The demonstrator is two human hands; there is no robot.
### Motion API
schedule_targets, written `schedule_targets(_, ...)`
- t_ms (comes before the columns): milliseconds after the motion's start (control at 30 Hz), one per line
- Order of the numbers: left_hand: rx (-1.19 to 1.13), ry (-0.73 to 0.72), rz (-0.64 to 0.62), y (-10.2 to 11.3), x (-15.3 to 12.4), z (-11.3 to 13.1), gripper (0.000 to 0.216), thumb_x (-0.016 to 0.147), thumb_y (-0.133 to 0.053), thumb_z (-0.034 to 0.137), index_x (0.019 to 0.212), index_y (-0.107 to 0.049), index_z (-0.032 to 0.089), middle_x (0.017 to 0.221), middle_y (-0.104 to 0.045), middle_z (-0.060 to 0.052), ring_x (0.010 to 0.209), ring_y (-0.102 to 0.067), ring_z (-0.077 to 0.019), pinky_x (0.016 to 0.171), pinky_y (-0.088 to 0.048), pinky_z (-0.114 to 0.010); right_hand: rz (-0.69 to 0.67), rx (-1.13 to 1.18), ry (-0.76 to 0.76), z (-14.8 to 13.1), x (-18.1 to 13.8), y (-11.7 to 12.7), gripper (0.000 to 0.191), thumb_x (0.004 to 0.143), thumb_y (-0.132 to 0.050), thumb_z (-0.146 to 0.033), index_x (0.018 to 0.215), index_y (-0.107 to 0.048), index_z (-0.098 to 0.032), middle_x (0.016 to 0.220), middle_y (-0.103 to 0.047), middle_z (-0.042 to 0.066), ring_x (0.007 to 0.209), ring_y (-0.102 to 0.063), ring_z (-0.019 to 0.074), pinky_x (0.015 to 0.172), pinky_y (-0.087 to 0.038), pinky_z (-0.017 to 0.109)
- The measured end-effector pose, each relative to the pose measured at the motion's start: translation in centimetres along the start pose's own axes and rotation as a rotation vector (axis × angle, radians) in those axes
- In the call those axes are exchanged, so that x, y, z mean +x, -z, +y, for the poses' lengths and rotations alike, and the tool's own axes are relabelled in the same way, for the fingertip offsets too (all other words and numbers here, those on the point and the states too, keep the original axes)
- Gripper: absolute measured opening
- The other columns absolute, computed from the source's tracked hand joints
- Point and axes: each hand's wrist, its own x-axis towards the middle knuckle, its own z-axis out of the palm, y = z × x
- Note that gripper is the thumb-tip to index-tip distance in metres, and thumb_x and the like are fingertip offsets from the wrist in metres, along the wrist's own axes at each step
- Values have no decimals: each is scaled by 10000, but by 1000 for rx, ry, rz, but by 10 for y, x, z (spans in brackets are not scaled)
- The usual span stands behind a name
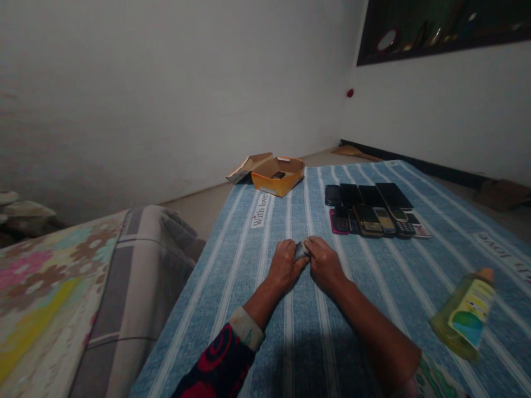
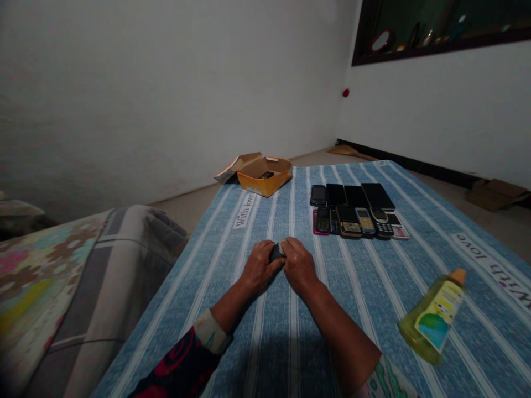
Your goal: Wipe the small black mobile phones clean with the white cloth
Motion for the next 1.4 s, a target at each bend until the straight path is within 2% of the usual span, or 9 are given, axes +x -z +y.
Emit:
schedule_targets(100,-70,50,17,1,1,-2,116,823,-630,272,805,-563,180,855,-586,-44,885,-564,-222,840,-476,-367,-28,-5,27,-3,-3,-2,412,874,-422,-26,1159,-683,-169,1086,-700,125,1061,-643,226,936,-557,365)
schedule_targets(333,-187,202,81,1,1,-2,174,832,-606,301,722,-536,186,756,-536,-3,767,-548,-177,720,-451,-310,70,40,21,-6,-5,-5,442,876,-385,-16,1187,-673,-142,1109,-698,136,1072,-654,218,957,-560,369)
schedule_targets(467,-51,171,71,-2,1,0,167,842,-615,305,742,-556,185,782,-560,-23,823,-560,-204,788,-462,-349,73,41,-26,-3,-2,-5,446,853,-390,-14,1165,-675,-155,1082,-693,124,1022,-662,212,934,-564,363)
schedule_targets(700,161,97,4,2,0,5,150,863,-613,321,833,-611,174,932,-625,-82,937,-574,-247,897,-456,-411,-94,-126,-39,-5,-4,-1,378,884,-425,-34,1132,-670,-183,1075,-686,112,1011,-627,223,876,-546,343)
schedule_targets(800,185,135,-64,12,-3,5,240,800,-695,380,874,-625,163,942,-639,-85,951,-586,-262,869,-465,-399,-143,-222,-20,-5,-2,4,320,903,-469,-65,1135,-660,-176,1073,-683,122,1000,-613,240,849,-533,348)
schedule_targets(933,227,175,-112,24,-8,1,355,666,-806,343,919,-645,152,992,-651,-94,975,-595,-279,852,-470,-385,-170,-263,0,-8,2,5,289,904,-487,-60,1104,-658,-181,1008,-672,110,954,-598,235,833,-519,340)
schedule_targets(1100,197,141,-107,23,-12,-3,201,699,-744,247,851,-665,142,978,-646,-106,978,-612,-264,873,-481,-364,-219,-224,31,-25,-4,0,375,854,-459,3,1173,-622,-104,1077,-646,163,1012,-565,271,889,-527,390)
schedule_targets(1233,185,106,-81,18,-13,-4,84,738,-643,179,805,-673,138,925,-647,-107,936,-614,-254,854,-491,-363,-173,-208,71,-35,-14,-6,387,857,-453,-23,1221,-582,-9,1204,-594,247,1172,-493,324,994,-493,455)
schedule_targets(1400,170,108,-70,18,-14,-2,77,722,-644,178,788,-670,148,924,-652,-103,932,-606,-257,852,-490,-378,-137,-140,72,-29,-11,-7,306,865,-432,-2,1023,-663,-125,1029,-656,153,1052,-552,272,935,-518,400)
